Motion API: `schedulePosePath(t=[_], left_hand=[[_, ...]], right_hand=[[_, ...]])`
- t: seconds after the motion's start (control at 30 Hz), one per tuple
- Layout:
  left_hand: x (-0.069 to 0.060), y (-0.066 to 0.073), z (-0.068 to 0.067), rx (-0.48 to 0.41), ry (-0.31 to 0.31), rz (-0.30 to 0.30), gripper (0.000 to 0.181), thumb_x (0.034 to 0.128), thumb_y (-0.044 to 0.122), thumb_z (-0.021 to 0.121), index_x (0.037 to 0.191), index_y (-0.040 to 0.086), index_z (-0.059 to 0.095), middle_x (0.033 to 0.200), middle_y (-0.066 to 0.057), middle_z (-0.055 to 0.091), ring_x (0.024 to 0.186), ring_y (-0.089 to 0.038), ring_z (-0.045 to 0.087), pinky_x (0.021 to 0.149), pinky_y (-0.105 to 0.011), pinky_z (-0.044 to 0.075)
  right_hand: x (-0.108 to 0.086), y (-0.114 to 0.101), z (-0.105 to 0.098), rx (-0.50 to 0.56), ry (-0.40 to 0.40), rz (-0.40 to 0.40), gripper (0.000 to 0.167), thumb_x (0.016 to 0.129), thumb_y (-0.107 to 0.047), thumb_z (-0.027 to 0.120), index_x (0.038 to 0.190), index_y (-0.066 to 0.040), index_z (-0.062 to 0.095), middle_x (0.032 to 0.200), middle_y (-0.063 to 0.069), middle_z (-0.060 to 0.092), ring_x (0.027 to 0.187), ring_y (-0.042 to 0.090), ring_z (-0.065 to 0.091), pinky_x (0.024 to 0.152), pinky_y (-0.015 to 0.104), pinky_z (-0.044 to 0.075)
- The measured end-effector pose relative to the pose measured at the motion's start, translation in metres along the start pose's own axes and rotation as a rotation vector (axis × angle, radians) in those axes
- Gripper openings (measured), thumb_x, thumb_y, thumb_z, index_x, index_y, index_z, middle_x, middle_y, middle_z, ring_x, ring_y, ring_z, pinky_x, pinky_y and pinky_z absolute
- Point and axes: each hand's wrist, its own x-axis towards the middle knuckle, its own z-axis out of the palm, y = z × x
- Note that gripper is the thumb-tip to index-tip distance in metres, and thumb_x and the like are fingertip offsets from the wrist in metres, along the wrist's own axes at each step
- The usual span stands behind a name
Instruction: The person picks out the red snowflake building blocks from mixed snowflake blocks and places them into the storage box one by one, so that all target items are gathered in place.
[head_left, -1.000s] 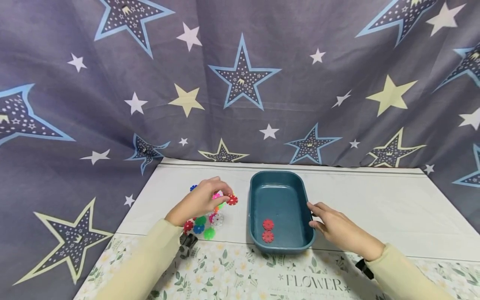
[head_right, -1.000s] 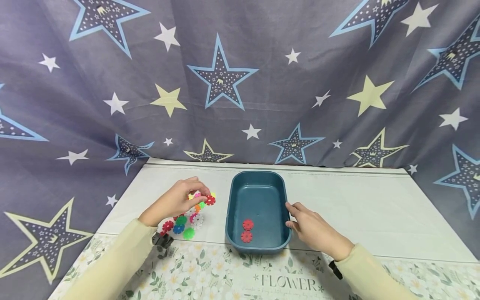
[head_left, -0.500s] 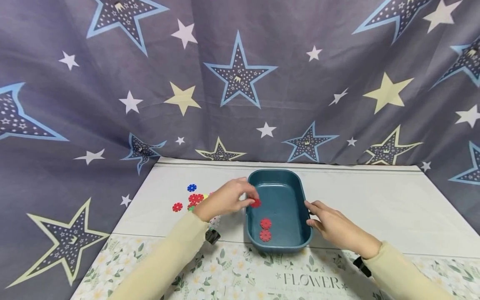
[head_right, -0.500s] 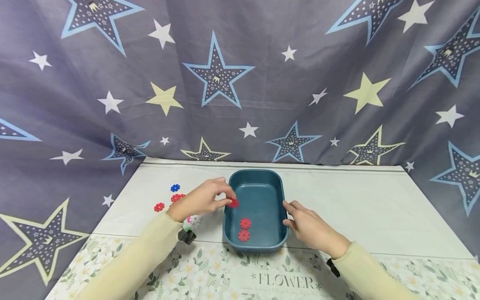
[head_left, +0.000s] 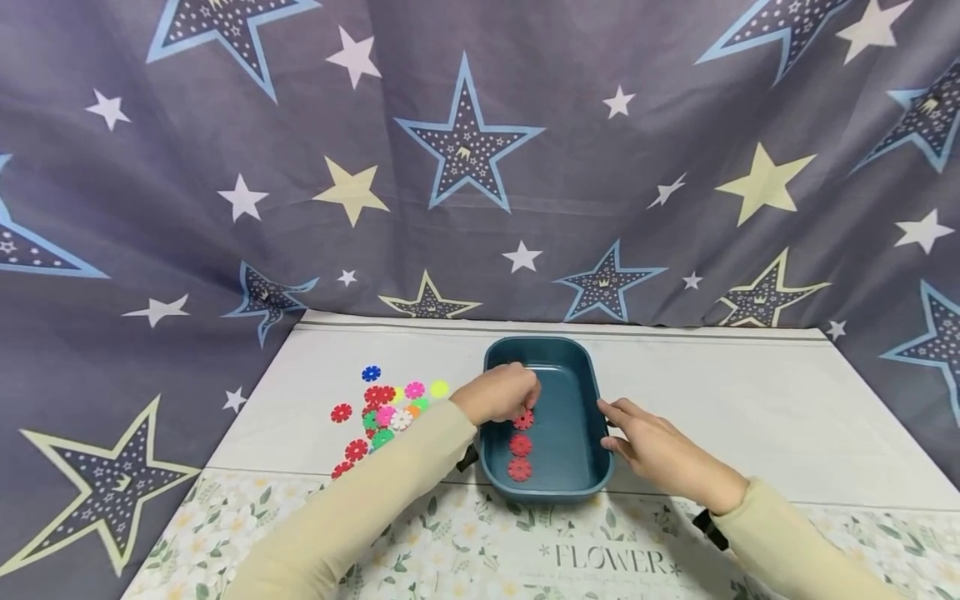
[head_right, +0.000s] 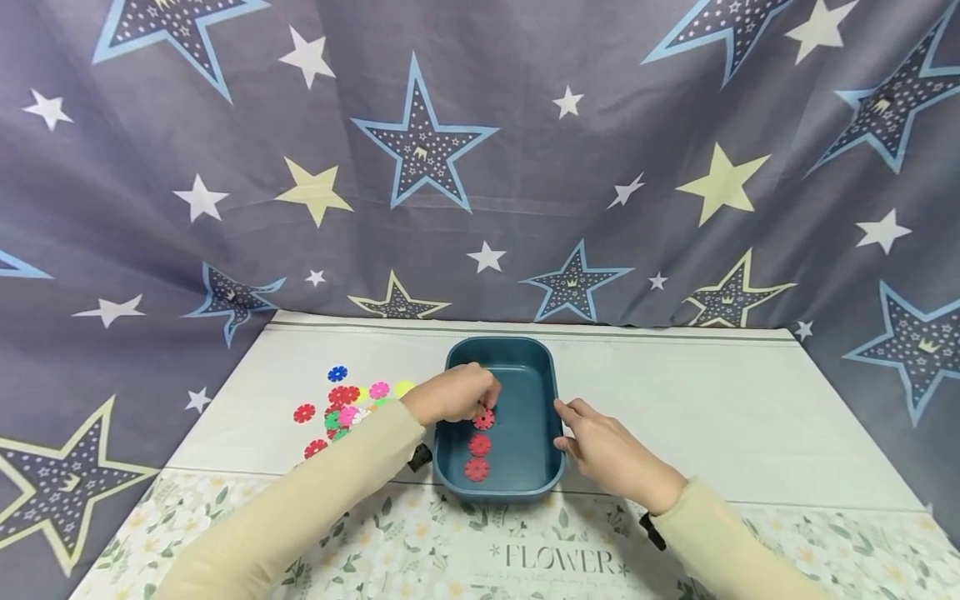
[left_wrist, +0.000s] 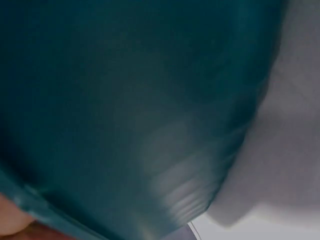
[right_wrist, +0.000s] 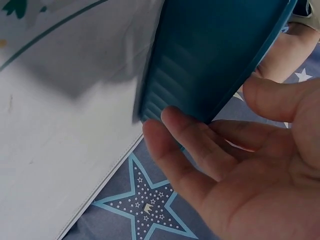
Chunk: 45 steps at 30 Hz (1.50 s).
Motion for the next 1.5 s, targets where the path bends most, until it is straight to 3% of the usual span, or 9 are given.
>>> schedulePosePath(t=[0.13, 0.33, 0.5, 0.7, 0.9, 1.07, 1.17, 1.3, 1.5], left_hand=[[0.001, 0.006, 0.001, 0.100, -0.014, -0.051, 0.028, 0.0845, -0.004, 0.061, 0.063, 0.013, 0.055, 0.060, 0.004, 0.046, 0.058, -0.012, 0.038, 0.056, -0.022, 0.035], [0.000, 0.011, 0.001, 0.293, 0.036, -0.066, 0.032, 0.0873, 0.003, 0.061, 0.060, 0.016, 0.052, 0.054, 0.002, 0.045, 0.055, -0.014, 0.032, 0.054, -0.026, 0.036], [-0.010, 0.010, -0.010, 0.250, 0.089, -0.007, 0.027, 0.0873, 0.001, 0.060, 0.065, 0.015, 0.055, 0.056, 0.004, 0.040, 0.058, -0.012, 0.032, 0.057, -0.024, 0.033], [-0.046, 0.004, -0.032, 0.148, 0.236, 0.023, 0.015, 0.0825, 0.004, 0.066, 0.095, 0.013, 0.069, 0.083, 0.002, 0.065, 0.074, -0.014, 0.050, 0.070, -0.025, 0.043], [-0.098, -0.016, -0.043, 0.028, 0.364, -0.042, 0.015, 0.0813, 0.007, 0.072, 0.095, 0.012, 0.067, 0.083, 0.001, 0.061, 0.078, -0.012, 0.051, 0.066, -0.024, 0.045], [-0.139, -0.042, -0.040, 0.042, 0.441, -0.054, 0.018, 0.0789, 0.003, 0.074, 0.094, 0.011, 0.069, 0.084, 0.001, 0.064, 0.079, -0.016, 0.052, 0.070, -0.030, 0.045], [-0.160, -0.057, -0.032, 0.051, 0.427, -0.094, 0.020, 0.0782, 0.005, 0.076, 0.097, 0.009, 0.070, 0.089, -0.001, 0.065, 0.082, -0.018, 0.054, 0.073, -0.034, 0.046], [-0.185, -0.076, -0.018, 0.012, 0.346, -0.176, 0.026, 0.0777, 0.012, 0.078, 0.103, 0.009, 0.070, 0.097, -0.003, 0.065, 0.089, -0.020, 0.054, 0.081, -0.039, 0.045], [-0.202, -0.103, 0.006, -0.036, 0.245, -0.296, 0.030, 0.0773, 0.015, 0.078, 0.106, 0.014, 0.070, 0.096, 0.000, 0.063, 0.087, -0.020, 0.049, 0.073, -0.041, 0.032]], right_hand=[[0.000, -0.002, 0.000, -0.011, 0.001, 0.004, 0.049, 0.090, -0.010, 0.064, 0.130, 0.012, 0.047, 0.111, 0.016, 0.056, 0.074, 0.010, 0.058, 0.062, 0.027, 0.048], [0.002, -0.002, -0.001, -0.005, 0.017, 0.003, 0.049, 0.089, -0.009, 0.065, 0.130, 0.013, 0.047, 0.110, 0.016, 0.057, 0.072, 0.009, 0.057, 0.061, 0.027, 0.048], [0.000, -0.001, 0.000, -0.004, 0.006, -0.006, 0.049, 0.090, -0.009, 0.065, 0.130, 0.013, 0.047, 0.110, 0.016, 0.056, 0.080, 0.018, 0.062, 0.064, 0.028, 0.050], [0.000, 0.001, 0.000, 0.011, 0.004, -0.011, 0.047, 0.089, -0.011, 0.066, 0.128, 0.010, 0.051, 0.112, 0.016, 0.058, 0.093, 0.027, 0.063, 0.070, 0.035, 0.052], [0.003, 0.002, -0.003, 0.028, -0.009, -0.020, 0.045, 0.087, -0.014, 0.068, 0.124, 0.007, 0.055, 0.116, 0.015, 0.059, 0.098, 0.028, 0.063, 0.074, 0.037, 0.052], [0.004, 0.004, -0.007, 0.024, 0.000, -0.059, 0.044, 0.087, -0.012, 0.067, 0.123, 0.009, 0.054, 0.116, 0.017, 0.059, 0.097, 0.030, 0.063, 0.072, 0.037, 0.052], [0.004, 0.004, -0.006, 0.033, -0.003, -0.051, 0.045, 0.087, -0.013, 0.067, 0.125, 0.008, 0.054, 0.116, 0.016, 0.058, 0.098, 0.029, 0.063, 0.074, 0.037, 0.051], [0.002, 0.004, -0.003, 0.052, -0.007, -0.021, 0.046, 0.087, -0.014, 0.067, 0.127, 0.006, 0.052, 0.119, 0.015, 0.058, 0.099, 0.027, 0.063, 0.077, 0.038, 0.051], [0.000, 0.004, -0.003, 0.053, 0.011, -0.007, 0.047, 0.087, -0.014, 0.068, 0.126, 0.005, 0.052, 0.121, 0.016, 0.058, 0.099, 0.027, 0.063, 0.078, 0.040, 0.051]])
